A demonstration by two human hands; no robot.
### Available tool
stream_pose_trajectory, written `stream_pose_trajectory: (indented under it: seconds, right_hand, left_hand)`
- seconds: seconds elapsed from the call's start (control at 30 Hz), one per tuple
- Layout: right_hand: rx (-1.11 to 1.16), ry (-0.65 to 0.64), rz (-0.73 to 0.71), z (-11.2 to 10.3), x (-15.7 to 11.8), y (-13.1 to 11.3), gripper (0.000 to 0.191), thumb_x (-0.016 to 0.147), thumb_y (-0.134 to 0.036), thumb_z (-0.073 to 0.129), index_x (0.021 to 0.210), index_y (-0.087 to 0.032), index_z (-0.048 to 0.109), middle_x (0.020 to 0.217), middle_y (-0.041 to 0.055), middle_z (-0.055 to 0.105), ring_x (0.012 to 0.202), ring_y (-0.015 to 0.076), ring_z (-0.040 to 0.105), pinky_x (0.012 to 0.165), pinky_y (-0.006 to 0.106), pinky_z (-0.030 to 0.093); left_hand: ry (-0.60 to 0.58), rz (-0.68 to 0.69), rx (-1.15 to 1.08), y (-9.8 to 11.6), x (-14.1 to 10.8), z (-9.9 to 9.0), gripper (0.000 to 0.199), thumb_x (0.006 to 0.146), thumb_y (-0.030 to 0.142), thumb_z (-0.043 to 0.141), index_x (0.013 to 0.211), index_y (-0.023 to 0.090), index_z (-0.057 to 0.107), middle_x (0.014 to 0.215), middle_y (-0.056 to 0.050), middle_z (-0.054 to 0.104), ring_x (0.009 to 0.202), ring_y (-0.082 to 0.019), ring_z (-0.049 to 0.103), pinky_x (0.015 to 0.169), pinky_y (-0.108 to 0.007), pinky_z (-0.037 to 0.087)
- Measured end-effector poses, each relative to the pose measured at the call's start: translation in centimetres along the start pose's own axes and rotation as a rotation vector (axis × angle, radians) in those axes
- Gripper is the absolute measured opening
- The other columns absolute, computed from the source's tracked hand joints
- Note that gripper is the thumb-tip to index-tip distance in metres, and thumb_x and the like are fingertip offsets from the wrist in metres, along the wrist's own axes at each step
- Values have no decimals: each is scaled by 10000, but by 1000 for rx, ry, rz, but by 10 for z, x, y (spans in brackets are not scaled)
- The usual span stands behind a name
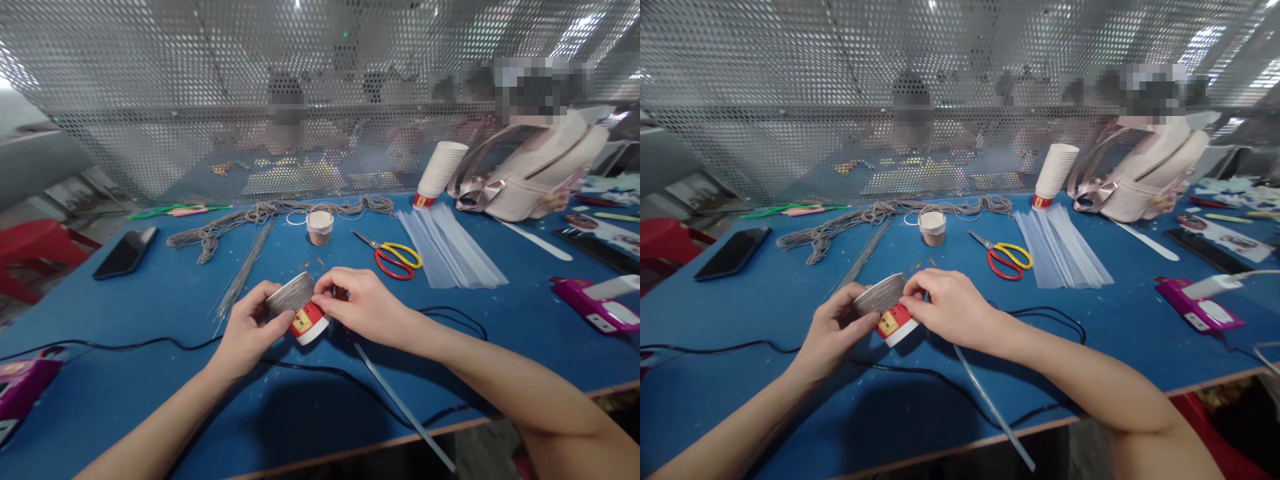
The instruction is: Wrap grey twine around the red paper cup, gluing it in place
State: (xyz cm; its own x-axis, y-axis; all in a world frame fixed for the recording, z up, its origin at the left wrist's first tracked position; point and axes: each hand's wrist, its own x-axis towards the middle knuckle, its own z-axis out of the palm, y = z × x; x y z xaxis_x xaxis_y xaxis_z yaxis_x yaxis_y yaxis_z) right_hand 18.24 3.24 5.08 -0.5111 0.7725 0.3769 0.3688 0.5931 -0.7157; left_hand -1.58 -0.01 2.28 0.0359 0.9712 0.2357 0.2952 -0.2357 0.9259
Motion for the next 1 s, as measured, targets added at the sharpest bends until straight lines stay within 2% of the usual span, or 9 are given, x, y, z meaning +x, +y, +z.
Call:
stream_pose_trajectory:
  seconds: [0.13,0.3,0.4,0.5,0.63,0.83,0.93,1.0]
  right_hand:
    - [95,-38,99,-3,1,-6,78,796,-110,614,741,-164,607,614,-53,564,550,76,491,588,221,394]
    - [240,-77,243,-5,1,-10,52,764,-135,630,748,-163,589,598,-67,518,536,68,455,556,206,384]
    - [309,-101,280,-6,1,-10,53,755,-158,633,740,-165,582,607,-65,511,539,69,441,544,204,378]
    - [317,-112,281,-6,1,-10,52,759,-176,628,738,-167,581,605,-65,501,538,69,429,542,208,371]
    - [304,-96,277,-7,2,-11,49,760,-166,620,739,-169,576,603,-67,493,538,72,421,546,216,363]
    - [349,-45,275,-7,2,-9,70,802,-236,588,789,-172,563,649,-52,509,553,79,424,539,226,365]
    - [340,-43,313,-7,-1,-10,180,809,-324,603,901,-177,557,719,-30,528,603,95,465,570,239,405]
    - [305,-81,330,-3,-5,-12,350,756,-355,674,1028,-181,539,852,12,573,724,128,534,645,269,457]
  left_hand:
    - [-4,20,-50,0,0,1,144,660,252,673,721,178,566,684,20,562,590,-107,489,535,-211,395]
    - [-49,146,-122,2,1,0,136,680,231,684,698,180,560,685,6,557,645,-132,518,590,-234,425]
    - [-91,210,-179,-3,2,-2,162,705,271,695,698,181,561,665,3,542,649,-140,501,599,-248,418]
    - [-100,208,-247,-10,1,-4,192,723,335,695,704,181,581,685,-6,547,670,-149,493,614,-259,412]
    - [-67,105,-346,-11,0,-3,234,713,391,699,679,178,608,668,-2,553,640,-142,479,591,-255,396]
    - [115,-155,-530,4,2,4,330,602,389,762,554,168,522,535,40,486,515,-98,409,502,-220,347]
    - [169,-256,-609,7,4,4,352,555,383,778,562,167,501,505,57,460,488,-86,397,498,-215,353]
    - [182,-285,-633,6,4,3,353,549,393,774,580,167,504,518,52,475,498,-91,418,513,-227,375]
